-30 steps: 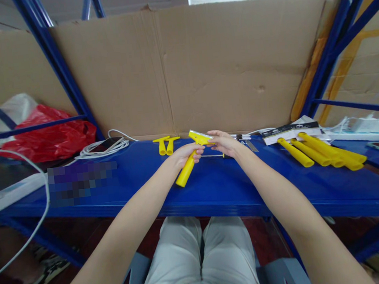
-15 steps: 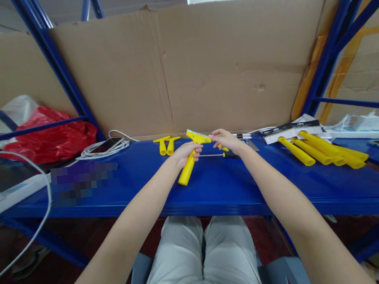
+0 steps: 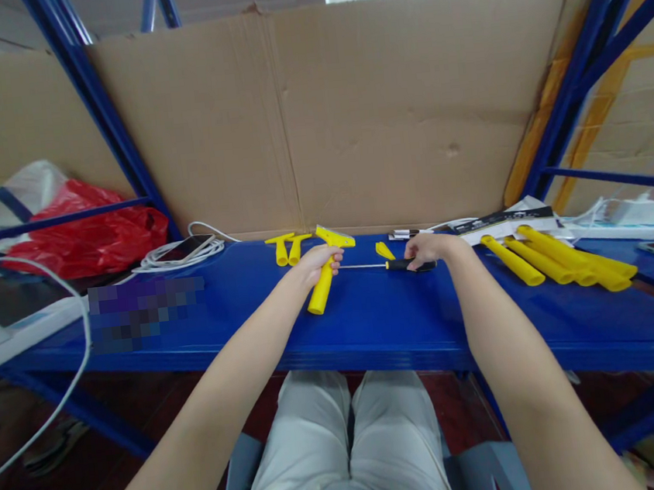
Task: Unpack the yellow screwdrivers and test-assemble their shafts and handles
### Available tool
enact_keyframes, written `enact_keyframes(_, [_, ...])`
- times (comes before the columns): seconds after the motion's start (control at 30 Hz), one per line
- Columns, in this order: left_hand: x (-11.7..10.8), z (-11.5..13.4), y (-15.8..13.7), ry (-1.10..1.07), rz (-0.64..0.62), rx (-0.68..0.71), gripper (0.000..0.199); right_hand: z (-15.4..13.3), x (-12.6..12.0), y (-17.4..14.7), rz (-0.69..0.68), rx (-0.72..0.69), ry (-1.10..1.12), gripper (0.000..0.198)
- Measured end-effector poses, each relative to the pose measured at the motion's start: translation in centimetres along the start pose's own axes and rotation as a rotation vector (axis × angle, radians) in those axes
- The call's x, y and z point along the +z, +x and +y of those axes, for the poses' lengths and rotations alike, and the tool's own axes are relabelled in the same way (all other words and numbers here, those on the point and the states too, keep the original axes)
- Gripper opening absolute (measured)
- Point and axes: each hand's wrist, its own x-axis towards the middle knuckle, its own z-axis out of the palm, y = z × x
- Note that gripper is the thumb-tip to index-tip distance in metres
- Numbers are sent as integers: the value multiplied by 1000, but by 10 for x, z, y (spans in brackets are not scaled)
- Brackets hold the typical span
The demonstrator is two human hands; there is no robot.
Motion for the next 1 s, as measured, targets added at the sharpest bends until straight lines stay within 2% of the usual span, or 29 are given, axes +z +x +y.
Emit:
enact_keyframes(0.23, [2, 2, -3, 5, -5, -10, 24, -3, -4, 4, -10, 21, -7, 23])
enact_keyframes(0.4, [1, 1, -1, 10, -9, -7, 24, 17, 8, 0, 80, -97, 102, 42])
enact_keyframes(0.5, [1, 0, 1, 1, -14, -4, 24, 31, 15, -3, 173, -52, 124, 56])
enact_keyframes(0.6, [1, 0, 1, -2, -1, 0, 25, 42, 17, -3, 207, -1, 91, 65])
enact_keyframes(0.8, [2, 1, -3, 10, 11, -13, 25, 47, 14, -8, 170, 55, 54, 52])
enact_keyframes(0.9, [2, 1, -4, 4, 18, -15, 24, 43, 11, -14, 177, 32, 173, 51])
enact_keyframes(1.0, [1, 1, -3, 2, 25, -19, 23, 39, 8, -21, 225, -1, 363, 60])
